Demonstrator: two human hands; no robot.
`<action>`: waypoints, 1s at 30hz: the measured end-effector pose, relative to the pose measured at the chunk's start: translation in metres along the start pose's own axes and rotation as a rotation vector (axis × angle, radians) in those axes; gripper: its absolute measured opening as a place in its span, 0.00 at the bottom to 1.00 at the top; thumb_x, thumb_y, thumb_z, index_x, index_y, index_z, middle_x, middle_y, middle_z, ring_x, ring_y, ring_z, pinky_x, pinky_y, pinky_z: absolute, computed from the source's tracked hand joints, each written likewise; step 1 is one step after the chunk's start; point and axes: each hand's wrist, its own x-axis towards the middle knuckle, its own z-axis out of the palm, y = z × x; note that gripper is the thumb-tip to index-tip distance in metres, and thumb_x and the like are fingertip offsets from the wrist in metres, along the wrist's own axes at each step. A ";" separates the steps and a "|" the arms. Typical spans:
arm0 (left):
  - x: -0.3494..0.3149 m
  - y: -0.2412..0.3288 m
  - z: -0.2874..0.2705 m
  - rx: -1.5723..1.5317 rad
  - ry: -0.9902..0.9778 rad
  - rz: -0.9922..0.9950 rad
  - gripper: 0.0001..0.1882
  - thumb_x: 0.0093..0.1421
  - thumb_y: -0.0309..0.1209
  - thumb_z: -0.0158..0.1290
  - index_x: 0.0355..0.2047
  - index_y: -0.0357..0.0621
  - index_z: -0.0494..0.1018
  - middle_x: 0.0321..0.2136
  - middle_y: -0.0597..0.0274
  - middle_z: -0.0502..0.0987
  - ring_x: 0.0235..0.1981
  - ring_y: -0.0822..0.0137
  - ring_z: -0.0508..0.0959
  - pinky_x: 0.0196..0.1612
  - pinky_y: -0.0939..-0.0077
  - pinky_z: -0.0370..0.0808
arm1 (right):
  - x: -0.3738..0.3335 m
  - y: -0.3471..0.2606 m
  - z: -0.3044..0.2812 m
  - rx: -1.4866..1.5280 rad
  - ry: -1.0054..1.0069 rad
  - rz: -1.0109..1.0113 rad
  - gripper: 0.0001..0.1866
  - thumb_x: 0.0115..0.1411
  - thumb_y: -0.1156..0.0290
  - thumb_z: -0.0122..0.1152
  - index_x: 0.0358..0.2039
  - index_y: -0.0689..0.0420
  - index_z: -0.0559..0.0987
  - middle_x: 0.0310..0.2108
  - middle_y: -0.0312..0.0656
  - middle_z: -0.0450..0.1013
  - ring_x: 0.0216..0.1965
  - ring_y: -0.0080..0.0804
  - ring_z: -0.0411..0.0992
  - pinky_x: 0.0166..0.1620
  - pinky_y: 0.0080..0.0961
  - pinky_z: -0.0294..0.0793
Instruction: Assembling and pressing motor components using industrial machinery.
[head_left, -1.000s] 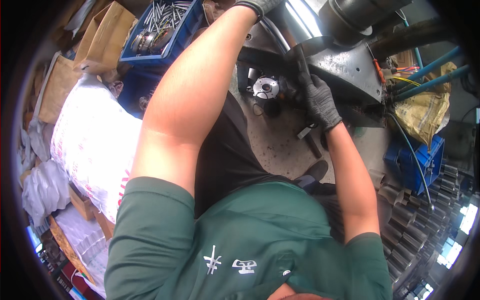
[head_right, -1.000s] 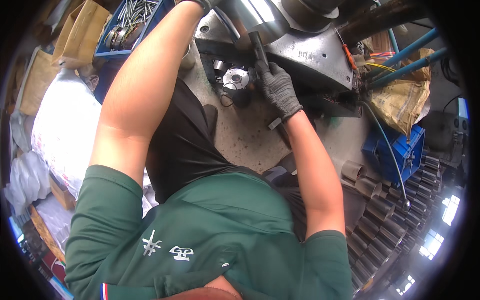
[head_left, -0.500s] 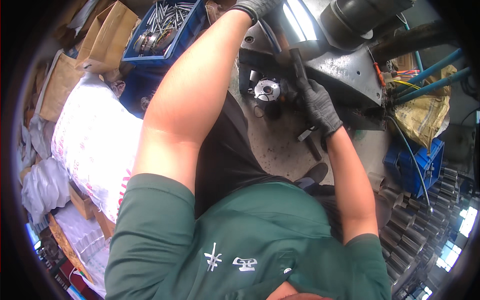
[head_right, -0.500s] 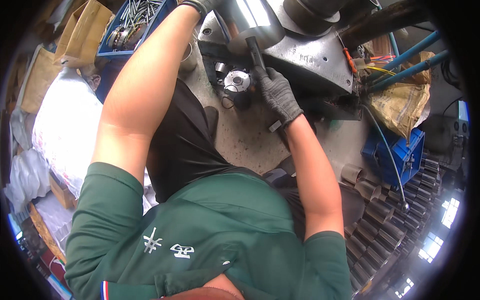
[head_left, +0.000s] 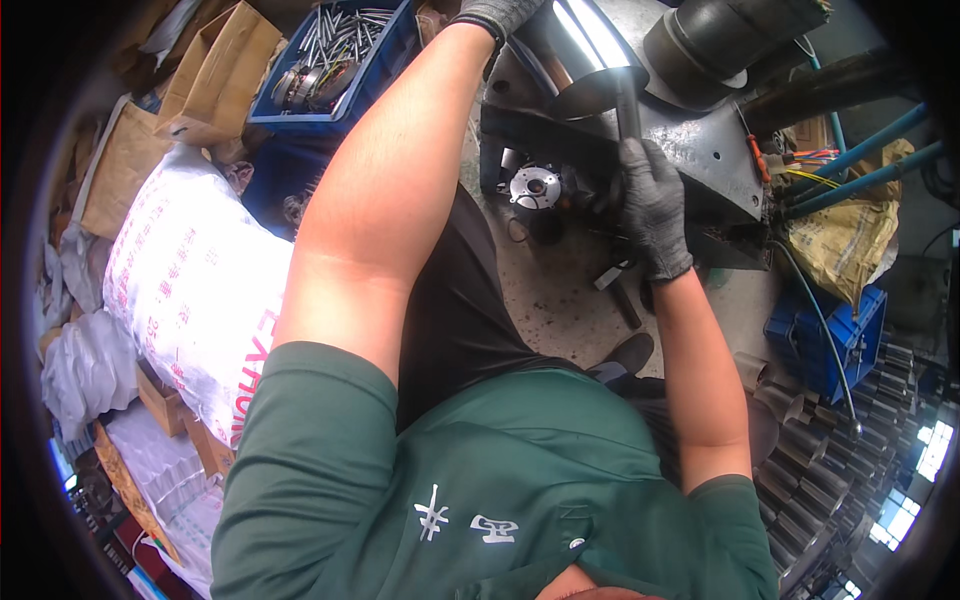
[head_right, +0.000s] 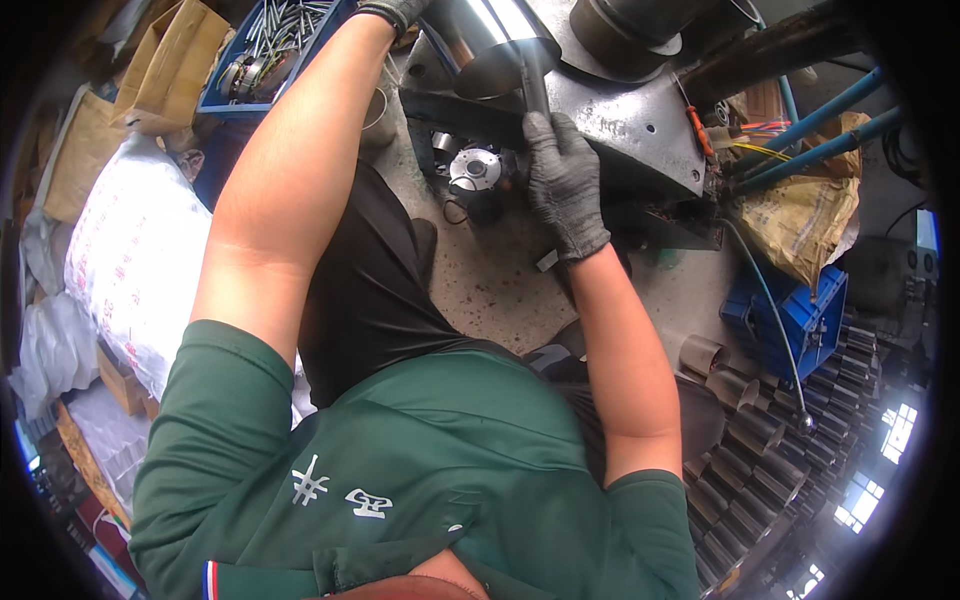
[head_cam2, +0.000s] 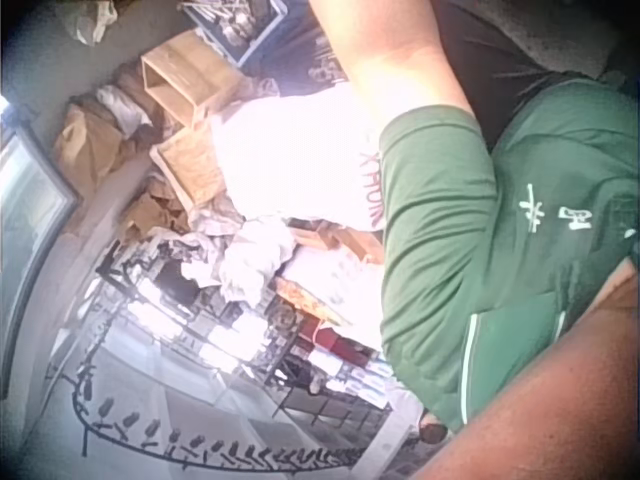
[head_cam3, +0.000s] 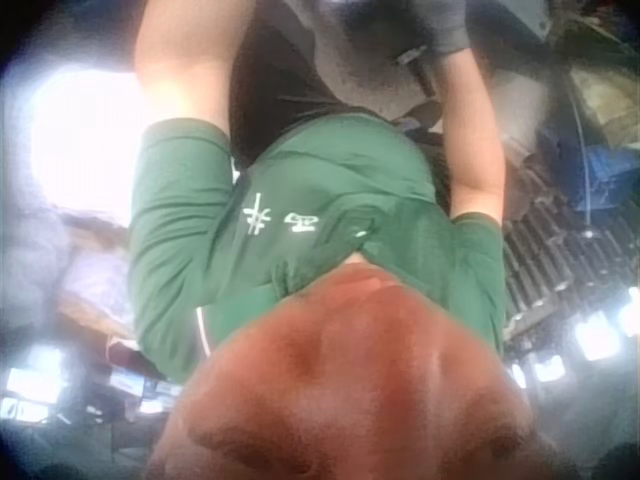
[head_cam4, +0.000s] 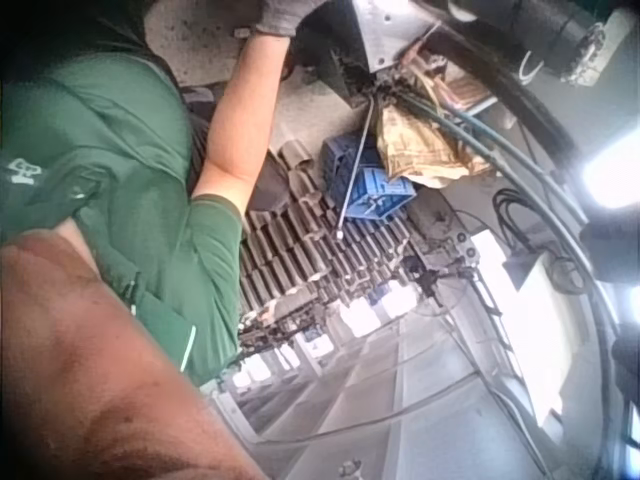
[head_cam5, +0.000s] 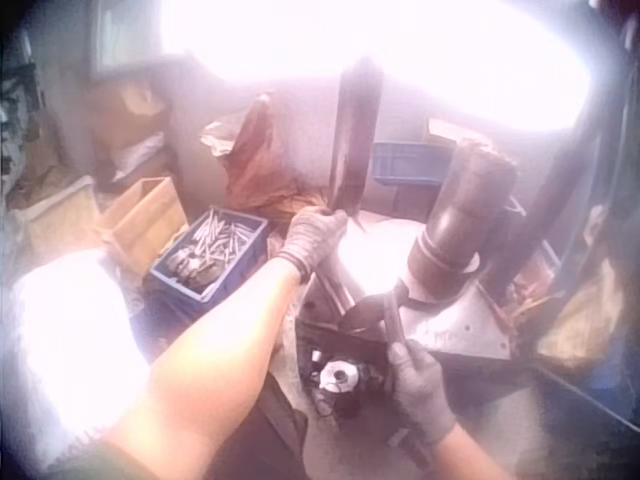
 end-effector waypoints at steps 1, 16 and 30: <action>0.001 -0.002 0.000 0.049 0.013 0.033 0.24 0.58 0.49 0.55 0.29 0.36 0.82 0.24 0.46 0.82 0.30 0.52 0.84 0.37 0.59 0.78 | 0.004 -0.003 0.006 0.009 -0.069 0.180 0.19 0.71 0.56 0.59 0.41 0.63 0.79 0.24 0.36 0.74 0.25 0.21 0.70 0.30 0.23 0.70; 0.004 -0.004 -0.001 0.357 -0.063 0.183 0.26 0.60 0.50 0.52 0.35 0.36 0.83 0.36 0.37 0.82 0.44 0.46 0.83 0.51 0.57 0.76 | -0.004 -0.008 0.008 -0.296 -0.091 0.149 0.25 0.71 0.51 0.55 0.44 0.65 0.81 0.29 0.46 0.78 0.31 0.32 0.76 0.38 0.33 0.75; -0.006 0.002 -0.001 0.125 0.030 0.114 0.26 0.60 0.49 0.52 0.33 0.35 0.83 0.30 0.40 0.82 0.38 0.46 0.84 0.45 0.58 0.78 | -0.009 0.032 -0.005 -0.230 -0.151 0.139 0.22 0.68 0.55 0.60 0.45 0.66 0.79 0.28 0.51 0.77 0.28 0.35 0.72 0.37 0.30 0.74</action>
